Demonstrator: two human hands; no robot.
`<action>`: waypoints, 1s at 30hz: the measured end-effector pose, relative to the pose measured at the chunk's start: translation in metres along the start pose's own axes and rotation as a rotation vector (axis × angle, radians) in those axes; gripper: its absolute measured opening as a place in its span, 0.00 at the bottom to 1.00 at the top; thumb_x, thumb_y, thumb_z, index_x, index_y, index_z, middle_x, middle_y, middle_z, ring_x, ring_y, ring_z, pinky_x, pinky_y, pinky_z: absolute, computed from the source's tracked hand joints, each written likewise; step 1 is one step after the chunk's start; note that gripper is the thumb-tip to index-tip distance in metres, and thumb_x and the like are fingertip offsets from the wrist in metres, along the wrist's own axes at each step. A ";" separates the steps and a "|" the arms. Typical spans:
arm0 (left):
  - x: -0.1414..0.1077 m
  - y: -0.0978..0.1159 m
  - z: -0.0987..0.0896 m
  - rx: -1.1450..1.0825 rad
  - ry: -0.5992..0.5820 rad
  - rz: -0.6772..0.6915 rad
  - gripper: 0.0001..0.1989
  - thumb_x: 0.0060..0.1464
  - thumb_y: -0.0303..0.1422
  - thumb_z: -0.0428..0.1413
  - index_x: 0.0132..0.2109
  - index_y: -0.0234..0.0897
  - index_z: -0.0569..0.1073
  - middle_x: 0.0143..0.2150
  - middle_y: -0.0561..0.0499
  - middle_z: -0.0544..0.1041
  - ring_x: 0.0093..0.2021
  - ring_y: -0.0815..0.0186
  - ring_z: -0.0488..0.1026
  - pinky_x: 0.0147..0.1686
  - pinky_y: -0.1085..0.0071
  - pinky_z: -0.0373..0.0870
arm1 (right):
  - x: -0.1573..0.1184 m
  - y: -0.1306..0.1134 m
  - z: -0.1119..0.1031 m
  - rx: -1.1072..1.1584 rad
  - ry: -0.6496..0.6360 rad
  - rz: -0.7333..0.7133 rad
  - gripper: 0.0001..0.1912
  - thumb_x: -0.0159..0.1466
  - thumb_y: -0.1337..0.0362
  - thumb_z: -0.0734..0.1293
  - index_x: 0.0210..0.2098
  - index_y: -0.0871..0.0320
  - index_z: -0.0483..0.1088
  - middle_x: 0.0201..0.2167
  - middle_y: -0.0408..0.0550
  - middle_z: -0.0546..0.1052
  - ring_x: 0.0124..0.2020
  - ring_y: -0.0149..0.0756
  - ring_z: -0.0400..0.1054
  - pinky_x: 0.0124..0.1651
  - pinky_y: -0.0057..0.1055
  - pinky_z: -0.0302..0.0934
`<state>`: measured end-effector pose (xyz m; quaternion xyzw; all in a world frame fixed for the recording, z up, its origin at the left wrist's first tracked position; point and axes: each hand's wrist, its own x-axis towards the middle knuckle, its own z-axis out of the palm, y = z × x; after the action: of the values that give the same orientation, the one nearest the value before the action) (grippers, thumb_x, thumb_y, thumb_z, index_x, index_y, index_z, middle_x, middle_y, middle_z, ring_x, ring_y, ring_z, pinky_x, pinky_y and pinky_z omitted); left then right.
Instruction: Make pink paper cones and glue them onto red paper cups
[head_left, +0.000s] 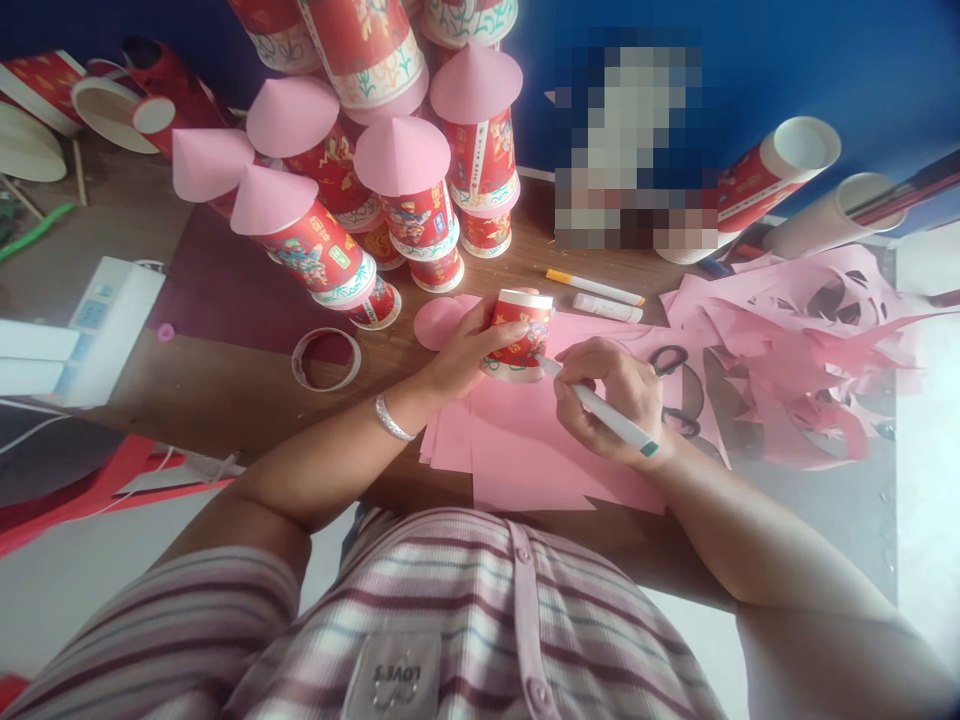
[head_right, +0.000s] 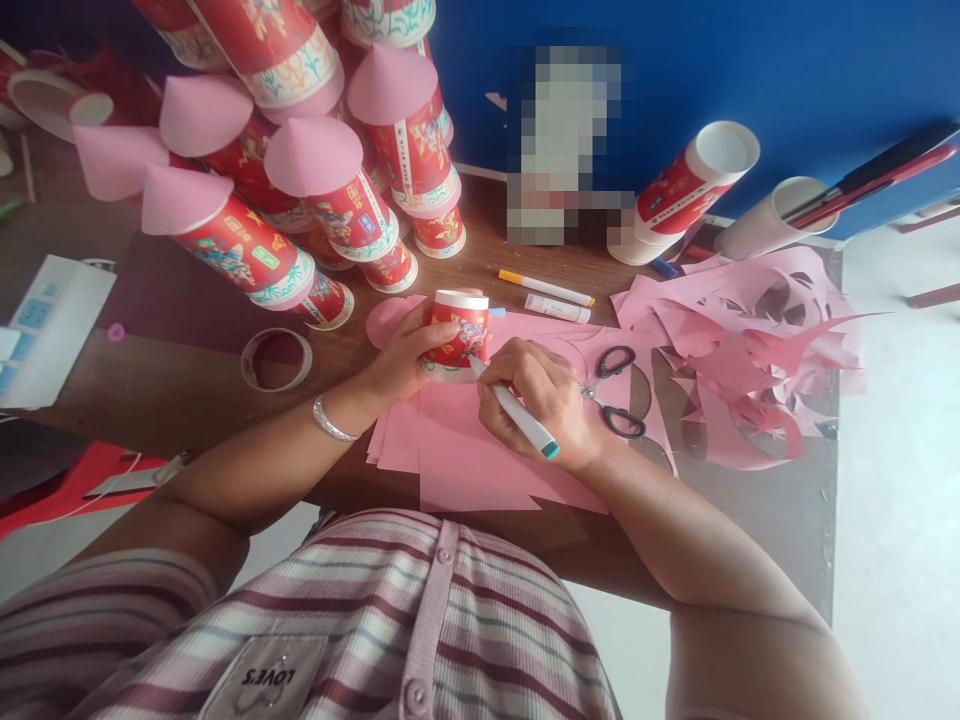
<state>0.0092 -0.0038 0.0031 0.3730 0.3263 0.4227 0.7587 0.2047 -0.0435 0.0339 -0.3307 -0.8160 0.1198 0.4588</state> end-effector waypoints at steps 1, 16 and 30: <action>0.000 0.000 0.000 0.004 0.005 -0.002 0.17 0.57 0.39 0.66 0.50 0.38 0.74 0.39 0.51 0.81 0.39 0.63 0.81 0.39 0.66 0.78 | 0.000 0.000 0.000 0.001 0.001 -0.002 0.12 0.62 0.75 0.65 0.39 0.52 0.64 0.27 0.40 0.72 0.26 0.37 0.74 0.27 0.33 0.68; 0.002 0.005 0.004 -0.019 0.045 0.002 0.17 0.53 0.38 0.65 0.48 0.37 0.74 0.41 0.49 0.80 0.39 0.62 0.79 0.38 0.65 0.77 | 0.002 -0.003 0.001 -0.011 -0.011 -0.008 0.12 0.60 0.76 0.65 0.36 0.51 0.64 0.24 0.40 0.72 0.25 0.37 0.75 0.26 0.31 0.66; 0.003 0.004 0.005 0.049 0.054 0.035 0.19 0.52 0.39 0.65 0.49 0.36 0.74 0.40 0.48 0.80 0.39 0.61 0.80 0.40 0.64 0.77 | -0.001 -0.005 0.002 0.029 -0.032 -0.014 0.12 0.60 0.76 0.66 0.37 0.52 0.64 0.25 0.41 0.72 0.25 0.36 0.73 0.28 0.32 0.68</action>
<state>0.0131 -0.0013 0.0086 0.3857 0.3504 0.4375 0.7328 0.2006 -0.0477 0.0348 -0.3162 -0.8238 0.1338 0.4511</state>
